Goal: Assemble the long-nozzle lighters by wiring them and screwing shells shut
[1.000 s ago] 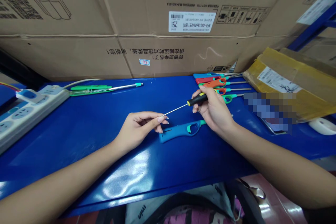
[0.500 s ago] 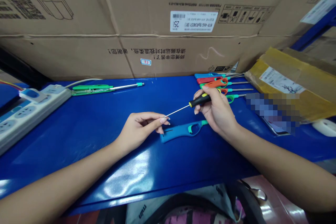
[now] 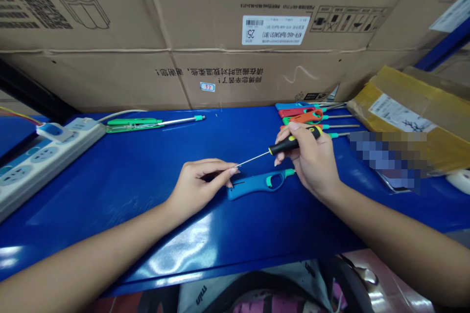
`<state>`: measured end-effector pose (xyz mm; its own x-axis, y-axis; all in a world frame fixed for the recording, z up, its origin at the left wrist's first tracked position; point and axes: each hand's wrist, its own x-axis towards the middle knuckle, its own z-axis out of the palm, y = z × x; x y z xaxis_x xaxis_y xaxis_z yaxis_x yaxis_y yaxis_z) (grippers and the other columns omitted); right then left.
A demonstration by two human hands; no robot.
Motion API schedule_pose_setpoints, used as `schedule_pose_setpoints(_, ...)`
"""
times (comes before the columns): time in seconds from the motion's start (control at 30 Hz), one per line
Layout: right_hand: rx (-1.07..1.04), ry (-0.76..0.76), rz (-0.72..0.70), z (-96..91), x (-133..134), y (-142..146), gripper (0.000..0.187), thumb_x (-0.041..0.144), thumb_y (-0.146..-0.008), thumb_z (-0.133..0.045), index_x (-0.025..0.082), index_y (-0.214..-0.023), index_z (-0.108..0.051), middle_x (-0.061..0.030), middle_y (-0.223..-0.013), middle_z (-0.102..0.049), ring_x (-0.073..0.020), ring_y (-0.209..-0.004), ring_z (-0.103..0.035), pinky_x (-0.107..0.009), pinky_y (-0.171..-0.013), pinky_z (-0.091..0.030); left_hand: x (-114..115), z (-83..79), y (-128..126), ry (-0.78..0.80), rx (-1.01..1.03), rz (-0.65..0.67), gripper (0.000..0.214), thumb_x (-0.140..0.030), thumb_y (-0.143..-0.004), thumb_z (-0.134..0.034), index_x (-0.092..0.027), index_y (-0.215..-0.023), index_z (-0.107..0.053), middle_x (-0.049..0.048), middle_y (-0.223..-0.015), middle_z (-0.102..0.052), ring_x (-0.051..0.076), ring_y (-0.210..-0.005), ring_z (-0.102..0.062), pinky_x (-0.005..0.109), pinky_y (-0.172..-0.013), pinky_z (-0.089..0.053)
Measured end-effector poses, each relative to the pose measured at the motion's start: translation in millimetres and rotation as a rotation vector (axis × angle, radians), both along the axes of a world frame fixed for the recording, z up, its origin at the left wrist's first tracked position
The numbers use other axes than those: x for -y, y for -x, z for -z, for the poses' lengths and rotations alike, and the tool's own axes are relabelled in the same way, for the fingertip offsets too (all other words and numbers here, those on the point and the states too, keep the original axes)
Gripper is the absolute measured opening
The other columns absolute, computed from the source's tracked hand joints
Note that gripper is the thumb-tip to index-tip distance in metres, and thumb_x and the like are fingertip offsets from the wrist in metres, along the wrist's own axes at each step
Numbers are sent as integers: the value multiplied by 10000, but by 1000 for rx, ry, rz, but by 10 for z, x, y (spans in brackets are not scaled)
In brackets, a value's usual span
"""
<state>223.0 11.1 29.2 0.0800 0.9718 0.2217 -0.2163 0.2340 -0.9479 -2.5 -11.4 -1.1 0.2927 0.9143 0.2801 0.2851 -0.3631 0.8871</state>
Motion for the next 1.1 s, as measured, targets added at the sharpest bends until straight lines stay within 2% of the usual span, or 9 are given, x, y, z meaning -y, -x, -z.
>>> schedule_pose_setpoints(0.13,-9,33,-59,-14,10,25,355,491,-851,-699,191,-669,-646,-7,-723,-633,-92,-452,-574,-251,-427,-504,-10,5,-7,7,-10,11,140,-273,-914,-686,-192,-944,-796,41,-854,-777,145,-676,-715,242,-676,-578)
schedule_pose_setpoints(0.23,-9,40,-75,-39,16,39,413,550,-849,-694,187,-662,-630,-11,-727,-652,-87,-432,-574,-242,-406,-483,-31,14,-3,-49,-84,47,174,-310,-900,-707,-195,-1011,-777,63,-991,-775,180,-848,-728,275,-802,-577)
schedule_pose_setpoints(0.37,-17,-21,-61,-103,11,11,416,557,-844,-705,189,-684,-595,-8,-713,-666,-87,-411,-568,-223,-373,-447,-41,-12,37,-178,-252,128,498,-406,-796,-802,-200,-1233,-684,99,-1206,-713,253,-1113,-646,372,-1006,-508)
schedule_pose_setpoints(0.43,-14,-43,-80,-153,7,-23,402,556,-837,-714,202,-725,-560,4,-702,-670,-82,-388,-545,-207,-338,-411,-34,-32,60,-219,-356,176,536,-423,-772,-805,-194,-1238,-671,105,-1198,-704,272,-1108,-629,419,-1011,-495)
schedule_pose_setpoints(0.5,-6,-48,-146,-208,9,-60,359,515,-819,-742,219,-793,-541,17,-721,-682,-81,-379,-524,-196,-303,-386,-26,-39,71,-243,-434,208,475,-388,-784,-779,-187,-1204,-684,98,-1146,-711,273,-1062,-633,456,-995,-493)
schedule_pose_setpoints(0.63,-8,-39,-257,-282,24,-109,265,353,-792,-751,235,-908,-545,20,-799,-706,-84,-397,-508,-192,-270,-390,-27,5,63,-247,-408,228,381,-315,-835,-724,-163,-1183,-698,83,-1079,-719,236,-993,-651,434,-951,-522)
schedule_pose_setpoints(0.87,-48,-29,-200,-200,-21,-103,181,322,-837,-705,214,-858,-562,16,-779,-704,-57,-359,-457,-173,-251,-342,-69,37,80,-226,-345,189,334,-328,-858,-725,-163,-1149,-711,68,-1039,-715,204,-962,-664,376,-912,-542)
schedule_pose_setpoints(1.0,10,-80,-149,-152,-17,-98,218,383,-883,-714,190,-882,-612,-3,-816,-715,-35,-355,-450,-171,-258,-343,-87,-34,107,-261,-443,281,388,-320,-802,-768,-161,-1150,-704,72,-1049,-686,220,-967,-639,401,-924,-515)
schedule_pose_setpoints(1.1,69,-175,-117,-147,41,-80,207,388,-919,-687,187,-911,-636,-9,-804,-719,-41,-343,-477,-187,-265,-341,-85,-41,101,-273,-456,362,347,-299,-826,-758,-171,-1145,-711,63,-1035,-672,209,-970,-626,379,-914,-498)
